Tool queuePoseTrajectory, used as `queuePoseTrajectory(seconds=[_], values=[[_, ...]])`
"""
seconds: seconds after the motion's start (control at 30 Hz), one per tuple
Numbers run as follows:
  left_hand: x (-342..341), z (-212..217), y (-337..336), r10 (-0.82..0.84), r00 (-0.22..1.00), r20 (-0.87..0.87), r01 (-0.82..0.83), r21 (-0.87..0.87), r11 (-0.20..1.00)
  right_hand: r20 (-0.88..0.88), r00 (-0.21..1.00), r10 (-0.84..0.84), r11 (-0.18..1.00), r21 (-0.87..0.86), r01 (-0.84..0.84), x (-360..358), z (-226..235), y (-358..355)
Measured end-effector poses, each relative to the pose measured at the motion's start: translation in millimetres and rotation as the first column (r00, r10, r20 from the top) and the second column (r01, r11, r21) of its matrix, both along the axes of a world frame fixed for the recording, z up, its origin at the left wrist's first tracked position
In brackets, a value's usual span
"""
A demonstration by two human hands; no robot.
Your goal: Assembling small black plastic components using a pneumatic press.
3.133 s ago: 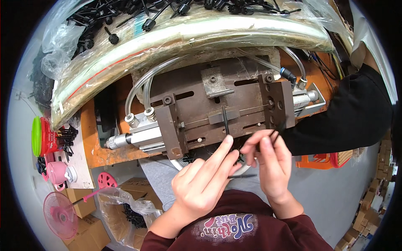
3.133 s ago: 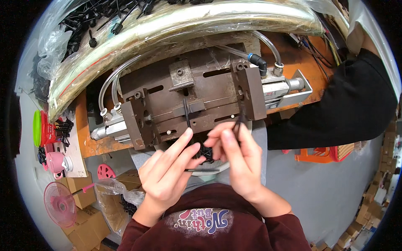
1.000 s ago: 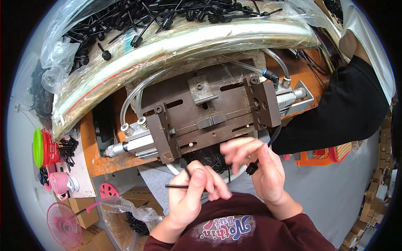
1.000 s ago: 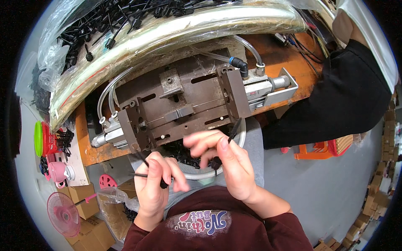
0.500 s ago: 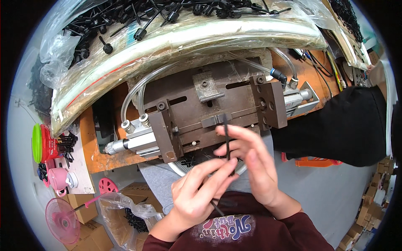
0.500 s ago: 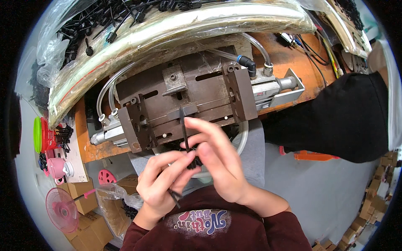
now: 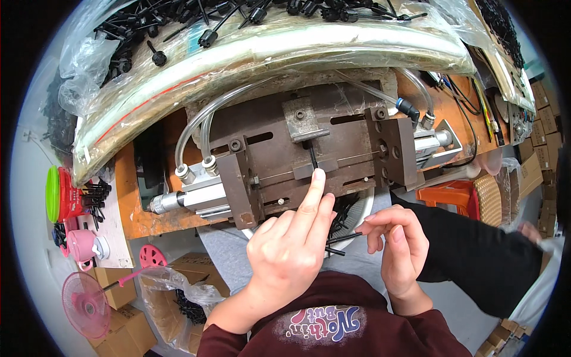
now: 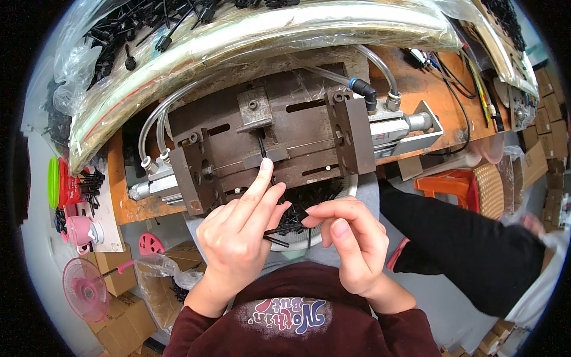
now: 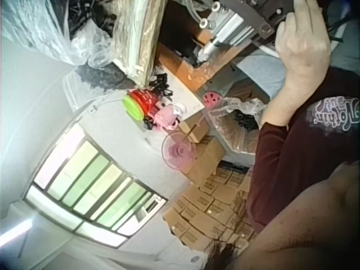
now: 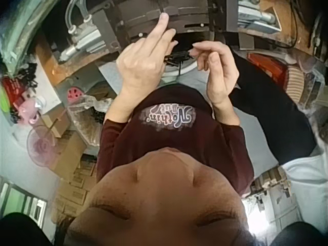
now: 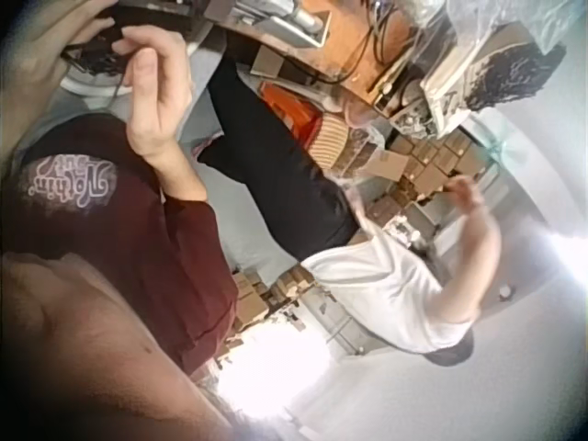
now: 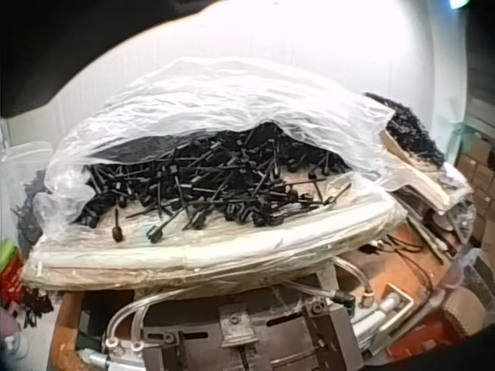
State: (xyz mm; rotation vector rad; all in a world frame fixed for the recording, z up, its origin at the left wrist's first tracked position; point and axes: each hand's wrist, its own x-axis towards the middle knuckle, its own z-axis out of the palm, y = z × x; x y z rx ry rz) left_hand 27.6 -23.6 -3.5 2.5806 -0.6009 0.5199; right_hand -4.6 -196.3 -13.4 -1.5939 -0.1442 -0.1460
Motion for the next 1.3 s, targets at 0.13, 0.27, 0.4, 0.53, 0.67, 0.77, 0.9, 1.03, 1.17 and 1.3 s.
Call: queuePoseTrajectory(seconds=[0.13, 0.27, 0.4, 0.53, 0.67, 0.77, 0.9, 1.03, 1.17, 1.3], values=[[-0.4, 1.8, -1.0, 0.004, 1.0, -0.012, -0.004, 0.002, 1.0, 0.043, 0.999, -0.013, 0.996, 0.085, 0.009, -1.9, 3.0, 3.3], [-2.3, 3.1, -1.9, 0.016, 0.999, -0.032, -0.016, 0.015, 1.0, 0.104, 0.993, 0.063, 0.996, -0.07, -0.056, -5.2, 7.5, 1.3], [-3.0, 0.3, -3.3, 0.028, 0.999, -0.035, -0.03, -0.063, 0.998, 0.143, 0.987, 0.074, 0.99, -0.129, -0.056, -3.5, 5.2, 19.7], [-10.6, 3.5, -3.9, -0.003, 0.991, -0.133, -0.024, -0.198, 0.98, 0.171, 0.976, 0.138, 0.98, -0.166, -0.109, -2.0, 8.6, 20.5], [-21.5, 14.6, 2.5, -0.18, 0.9, -0.398, -0.007, -0.425, 0.905, -0.237, 0.968, 0.081, 0.963, 0.27, -0.014, 0.3, 12.2, 14.8], [-22.4, 14.6, 5.4, -0.328, 0.82, -0.469, -0.009, -0.585, 0.811, -0.24, 0.956, 0.171, 0.936, 0.342, -0.081, 8.2, 5.3, 4.2], [-20.5, 9.1, 10.1, -0.415, 0.668, -0.618, -0.08, -0.614, 0.785, -0.204, 0.972, 0.115, 0.976, 0.207, -0.071, 10.1, 5.8, 5.7], [-21.4, -3.2, 3.8, -0.374, 0.73, -0.572, -0.075, -0.611, 0.788, 0.104, 0.995, -0.001, 0.983, -0.183, 0.021, 10.9, 8.6, 5.7], [-23.9, -7.0, 0.3, -0.337, 0.789, -0.514, -0.013, -0.563, 0.826, 0.223, 0.974, 0.05, 0.929, -0.367, 0.036, 11.6, 15.4, 9.4], [-24.3, -4.7, -3.0, -0.327, 0.722, -0.61, -0.153, -0.602, 0.784, 0.112, 0.992, 0.048, 0.985, -0.169, -0.029, 8.8, 12.1, 6.1]])
